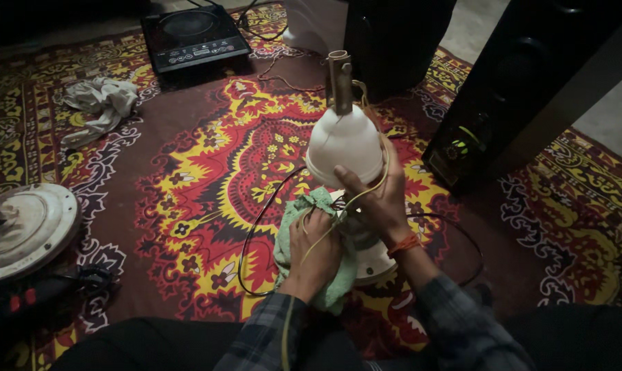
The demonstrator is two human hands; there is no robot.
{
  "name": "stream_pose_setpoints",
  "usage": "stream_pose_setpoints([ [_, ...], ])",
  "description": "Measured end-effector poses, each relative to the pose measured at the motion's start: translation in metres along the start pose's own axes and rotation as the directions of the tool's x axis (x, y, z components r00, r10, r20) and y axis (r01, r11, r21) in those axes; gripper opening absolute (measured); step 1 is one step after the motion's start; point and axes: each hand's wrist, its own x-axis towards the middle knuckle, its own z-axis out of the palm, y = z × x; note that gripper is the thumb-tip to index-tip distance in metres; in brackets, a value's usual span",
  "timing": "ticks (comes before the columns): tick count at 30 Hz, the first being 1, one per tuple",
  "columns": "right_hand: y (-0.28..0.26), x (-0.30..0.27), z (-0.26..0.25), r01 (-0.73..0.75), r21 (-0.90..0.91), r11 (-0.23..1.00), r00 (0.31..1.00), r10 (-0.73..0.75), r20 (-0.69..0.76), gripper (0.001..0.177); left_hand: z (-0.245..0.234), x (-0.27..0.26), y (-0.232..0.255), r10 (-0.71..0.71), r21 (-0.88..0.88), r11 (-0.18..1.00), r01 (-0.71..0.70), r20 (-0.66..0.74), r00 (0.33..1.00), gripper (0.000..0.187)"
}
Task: The person wipes down the central housing and motor assembly of a ceiling fan with a green cloth, cleaning the various surfaces and the support rod.
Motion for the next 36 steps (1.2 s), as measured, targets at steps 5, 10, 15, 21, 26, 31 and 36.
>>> stream_pose_setpoints([
  [5,0.015,0.000,0.007,0.059,0.008,0.998,0.998,-0.059,0.014,0.079,-0.004,-0.002,0.002,0.084,-0.065,0.994,-0.091,-0.099,0.992,0.027],
  [10,0.024,0.001,0.014,0.047,0.027,0.999,0.998,-0.046,-0.037,0.077,-0.007,-0.004,0.003,0.089,-0.130,0.986,-0.104,-0.114,0.989,0.036],
  [15,0.030,0.004,0.002,0.035,0.088,0.995,0.999,-0.031,-0.042,0.062,0.006,-0.002,-0.011,0.121,0.043,0.992,-0.118,-0.070,0.990,0.028],
  [21,0.037,-0.002,-0.017,-0.083,0.276,0.958,0.995,0.096,-0.037,0.054,0.006,0.004,-0.014,0.186,0.065,0.981,-0.184,-0.033,0.982,0.031],
  [26,0.056,-0.006,-0.024,-0.095,0.433,0.896,0.995,0.101,0.010,0.059,0.002,0.005,-0.013,0.161,0.055,0.985,-0.165,0.078,0.984,0.032],
  [31,0.088,-0.007,-0.028,-0.252,0.518,0.817,0.964,0.259,0.061,0.060,0.005,0.003,-0.022,0.209,0.099,0.969,-0.227,0.164,0.964,0.032],
  [36,0.094,0.002,-0.035,-0.306,0.582,0.753,0.952,0.244,0.184,0.067,0.010,0.007,-0.036,0.231,0.052,0.966,-0.254,0.279,0.932,0.037],
])
